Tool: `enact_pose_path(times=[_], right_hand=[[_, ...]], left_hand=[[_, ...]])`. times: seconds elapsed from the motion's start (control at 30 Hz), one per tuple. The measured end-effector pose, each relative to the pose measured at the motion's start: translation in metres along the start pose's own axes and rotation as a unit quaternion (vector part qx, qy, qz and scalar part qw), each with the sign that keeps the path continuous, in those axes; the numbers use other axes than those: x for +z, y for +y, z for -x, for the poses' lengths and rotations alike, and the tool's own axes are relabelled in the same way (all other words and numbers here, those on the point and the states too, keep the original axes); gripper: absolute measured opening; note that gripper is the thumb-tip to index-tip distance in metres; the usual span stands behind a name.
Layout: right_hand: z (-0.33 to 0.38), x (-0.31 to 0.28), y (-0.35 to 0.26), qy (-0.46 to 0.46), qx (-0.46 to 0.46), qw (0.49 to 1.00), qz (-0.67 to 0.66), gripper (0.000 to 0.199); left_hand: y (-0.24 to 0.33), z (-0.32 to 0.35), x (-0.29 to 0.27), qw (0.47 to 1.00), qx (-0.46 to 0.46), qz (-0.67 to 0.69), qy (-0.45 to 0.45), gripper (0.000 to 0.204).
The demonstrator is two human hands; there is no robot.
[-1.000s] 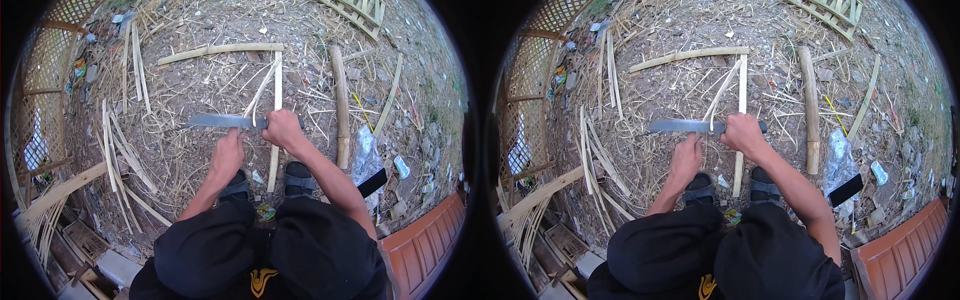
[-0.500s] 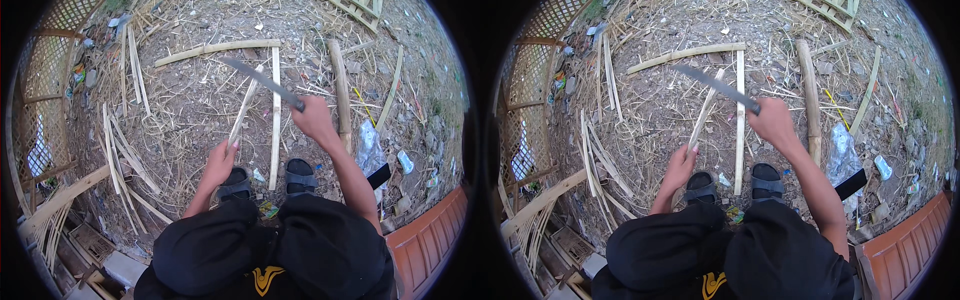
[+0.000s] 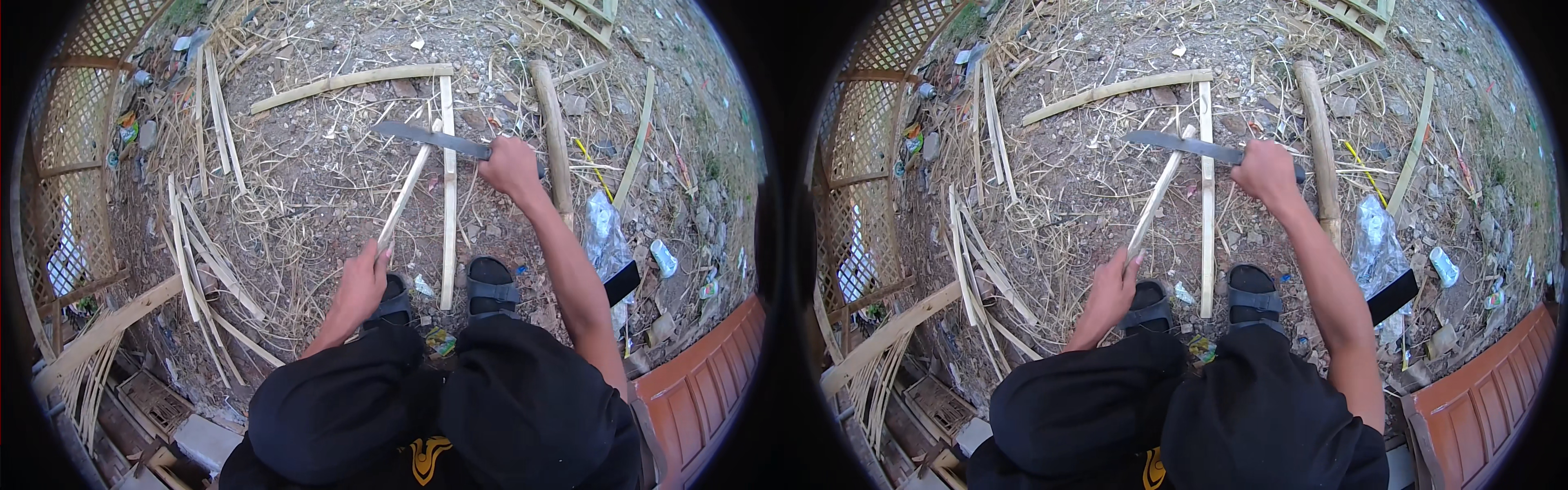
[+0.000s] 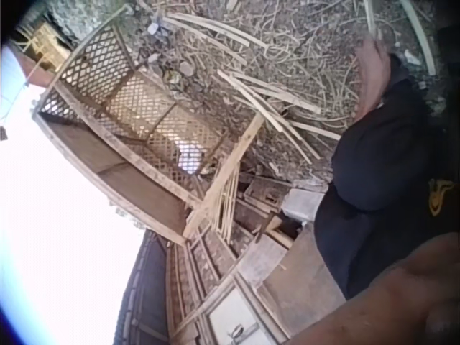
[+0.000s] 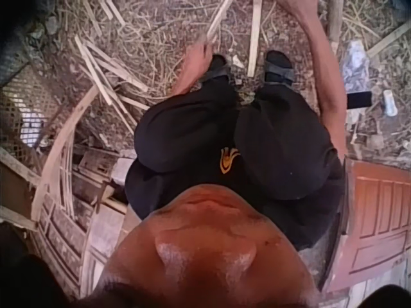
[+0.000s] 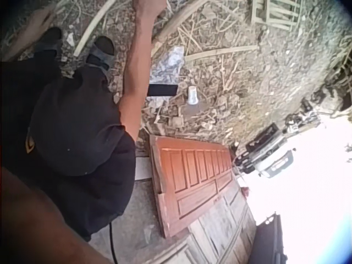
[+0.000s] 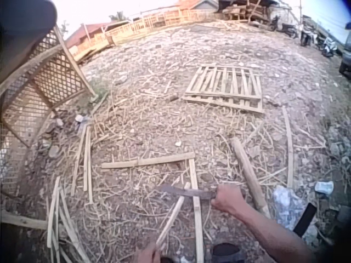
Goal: The person fastens bamboo strips together by hammering them with a wooden stick, then scrapes and trims another bamboo strip using a knife.
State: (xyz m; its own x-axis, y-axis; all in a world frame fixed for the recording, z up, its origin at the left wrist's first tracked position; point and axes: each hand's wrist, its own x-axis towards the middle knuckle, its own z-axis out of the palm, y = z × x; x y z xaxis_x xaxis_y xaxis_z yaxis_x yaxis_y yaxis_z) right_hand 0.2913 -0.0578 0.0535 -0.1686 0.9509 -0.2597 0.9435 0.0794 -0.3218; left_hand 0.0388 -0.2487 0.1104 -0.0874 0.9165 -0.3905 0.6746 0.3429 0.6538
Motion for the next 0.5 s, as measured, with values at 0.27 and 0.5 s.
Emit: enact_pose_path(times=[0.27,0.5], right_hand=[[-0.009,-0.018,0.008,0.014,-0.018,0.999,0.032,0.026],[-0.034,-0.110,0.137,0.266,0.197,0.940,-0.085,0.042]], left_hand=[[-0.003,0.010,-0.020,0.998,-0.032,0.019,-0.052,0.027],[-0.046,0.067,-0.064,0.988,-0.139,0.057,-0.043,0.027]])
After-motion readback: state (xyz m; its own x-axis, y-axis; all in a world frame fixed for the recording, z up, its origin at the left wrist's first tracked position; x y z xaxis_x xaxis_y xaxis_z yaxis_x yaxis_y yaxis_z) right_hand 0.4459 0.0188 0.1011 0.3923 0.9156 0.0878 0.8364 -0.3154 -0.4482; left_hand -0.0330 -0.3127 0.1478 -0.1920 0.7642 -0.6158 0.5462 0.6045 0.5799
